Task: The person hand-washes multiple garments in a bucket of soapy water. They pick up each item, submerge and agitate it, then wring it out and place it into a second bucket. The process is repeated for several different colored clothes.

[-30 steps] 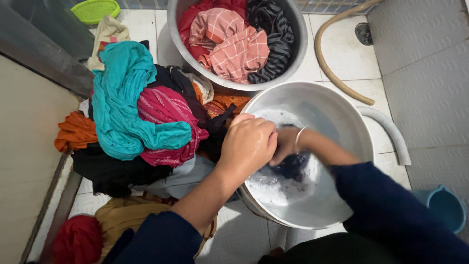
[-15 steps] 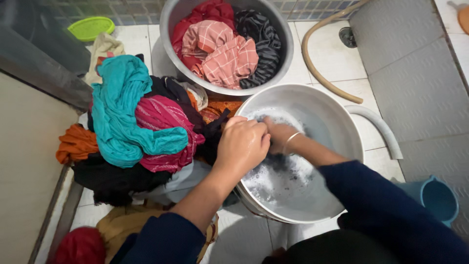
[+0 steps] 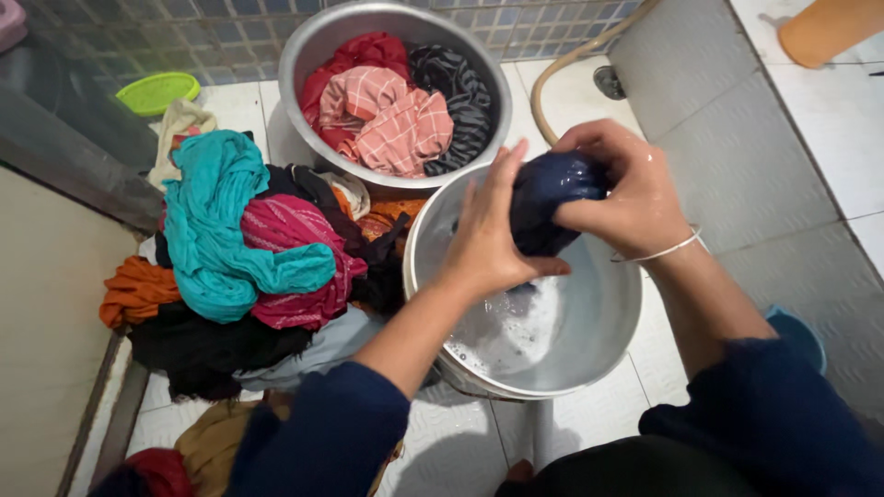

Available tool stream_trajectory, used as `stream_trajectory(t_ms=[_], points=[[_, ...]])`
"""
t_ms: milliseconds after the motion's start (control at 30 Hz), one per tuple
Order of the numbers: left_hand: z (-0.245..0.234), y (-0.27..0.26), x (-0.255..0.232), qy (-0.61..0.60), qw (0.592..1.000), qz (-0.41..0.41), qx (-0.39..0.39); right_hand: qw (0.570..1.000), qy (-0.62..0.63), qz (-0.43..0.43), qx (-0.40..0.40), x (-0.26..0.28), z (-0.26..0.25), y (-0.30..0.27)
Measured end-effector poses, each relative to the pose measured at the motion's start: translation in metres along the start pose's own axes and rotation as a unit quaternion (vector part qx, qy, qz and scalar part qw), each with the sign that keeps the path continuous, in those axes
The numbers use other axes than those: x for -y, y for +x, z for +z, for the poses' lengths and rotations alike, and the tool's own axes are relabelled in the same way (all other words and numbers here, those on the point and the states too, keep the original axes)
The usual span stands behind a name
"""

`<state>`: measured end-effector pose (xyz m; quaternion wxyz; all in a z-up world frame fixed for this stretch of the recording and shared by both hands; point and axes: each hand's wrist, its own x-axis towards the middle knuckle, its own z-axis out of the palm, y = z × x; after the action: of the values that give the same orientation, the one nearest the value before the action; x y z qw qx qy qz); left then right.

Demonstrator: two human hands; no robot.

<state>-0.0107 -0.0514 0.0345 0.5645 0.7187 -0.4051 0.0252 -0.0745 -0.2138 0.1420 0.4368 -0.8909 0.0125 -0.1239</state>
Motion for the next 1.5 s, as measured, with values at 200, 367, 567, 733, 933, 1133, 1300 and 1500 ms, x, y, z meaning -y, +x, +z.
stream_trajectory(t_ms=[200, 367, 567, 733, 933, 1133, 1300, 1500], points=[[0.031, -0.005, -0.011, -0.195, 0.976, -0.015, -0.096, 0.961, 0.234, 0.002, -0.147, 0.011, 0.032, -0.01], [0.039, -0.016, 0.003, -0.178, 0.949, -0.242, -0.095, 0.944, 0.316, 0.087, -0.028, 0.001, 0.047, -0.009], [0.024, -0.027, 0.03, -0.465, 0.818, -0.339, 0.01, 0.981, -0.081, 0.079, 0.155, -0.021, -0.013, 0.015], [0.028, -0.026, 0.042, -0.636, 0.679, -0.319, 0.179, 0.88, 0.421, 0.051, 0.213, -0.04, 0.021, 0.016], [0.027, -0.025, 0.034, -0.573, 0.698, -0.375, 0.21, 0.897, 0.394, 0.103, 0.171, -0.051, 0.035, 0.014], [0.036, -0.028, 0.021, -0.461, 0.823, -0.312, 0.116, 0.977, 0.149, 0.138, 0.06, -0.05, 0.052, 0.008], [0.048, -0.028, 0.024, -0.271, 0.921, -0.279, 0.031, 0.998, -0.017, 0.054, 0.014, -0.045, 0.067, 0.01], [0.04, -0.024, 0.027, -0.181, 0.931, -0.316, -0.033, 0.994, -0.085, -0.067, -0.031, -0.043, 0.083, 0.011]])
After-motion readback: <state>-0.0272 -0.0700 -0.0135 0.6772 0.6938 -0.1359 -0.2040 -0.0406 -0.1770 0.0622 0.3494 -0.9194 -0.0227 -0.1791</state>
